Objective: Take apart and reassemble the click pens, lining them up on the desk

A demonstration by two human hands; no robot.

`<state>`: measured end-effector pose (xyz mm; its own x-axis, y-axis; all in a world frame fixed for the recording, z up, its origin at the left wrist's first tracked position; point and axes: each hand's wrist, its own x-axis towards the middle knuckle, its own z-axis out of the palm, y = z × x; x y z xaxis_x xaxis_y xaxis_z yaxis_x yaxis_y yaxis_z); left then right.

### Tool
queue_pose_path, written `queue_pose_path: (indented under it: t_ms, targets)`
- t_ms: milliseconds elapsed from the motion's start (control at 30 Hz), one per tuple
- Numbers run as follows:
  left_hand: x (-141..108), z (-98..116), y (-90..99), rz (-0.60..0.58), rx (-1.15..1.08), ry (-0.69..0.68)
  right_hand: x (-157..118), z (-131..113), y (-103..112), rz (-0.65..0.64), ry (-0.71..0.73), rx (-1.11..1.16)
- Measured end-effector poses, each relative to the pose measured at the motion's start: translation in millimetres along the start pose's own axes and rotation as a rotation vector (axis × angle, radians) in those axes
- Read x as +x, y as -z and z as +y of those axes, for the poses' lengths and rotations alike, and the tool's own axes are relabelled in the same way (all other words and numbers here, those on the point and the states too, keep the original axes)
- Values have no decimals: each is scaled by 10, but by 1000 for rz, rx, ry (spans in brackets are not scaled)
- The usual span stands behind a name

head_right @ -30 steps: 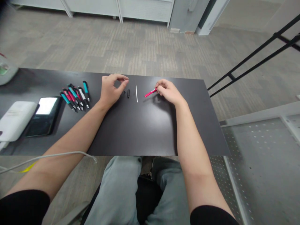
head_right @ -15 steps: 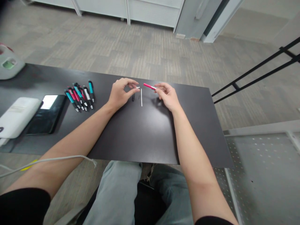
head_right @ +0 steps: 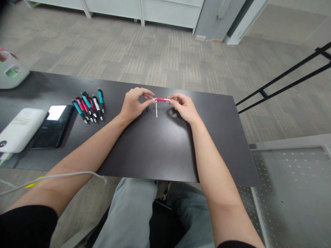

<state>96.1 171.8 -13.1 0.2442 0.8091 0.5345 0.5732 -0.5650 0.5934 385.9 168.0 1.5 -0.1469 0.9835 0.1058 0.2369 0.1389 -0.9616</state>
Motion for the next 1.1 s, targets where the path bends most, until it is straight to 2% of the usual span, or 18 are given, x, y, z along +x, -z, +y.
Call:
queue_pose_path:
  t_ms: [167,433,700,900,1000,1100]
  targets:
    - [-1,21,15,3,0,17,15,16,17,32,-10,10]
    - [3,32,-9,0,-54,12,-13,2,3,-15,7,-41]
    - [30,35,-104,63,-276,64,-71,-98,-66,-96,-13,-36]
    - [47,66,-179,41,-451,99,-124,-142,-131,-165,14,-45]
    - [108,66,-169,130,-452,128,-147,-170,-148,-160,52,-120]
    - [185,0,-143,257,-414,195,-166,-206,-192,-139,79,-324]
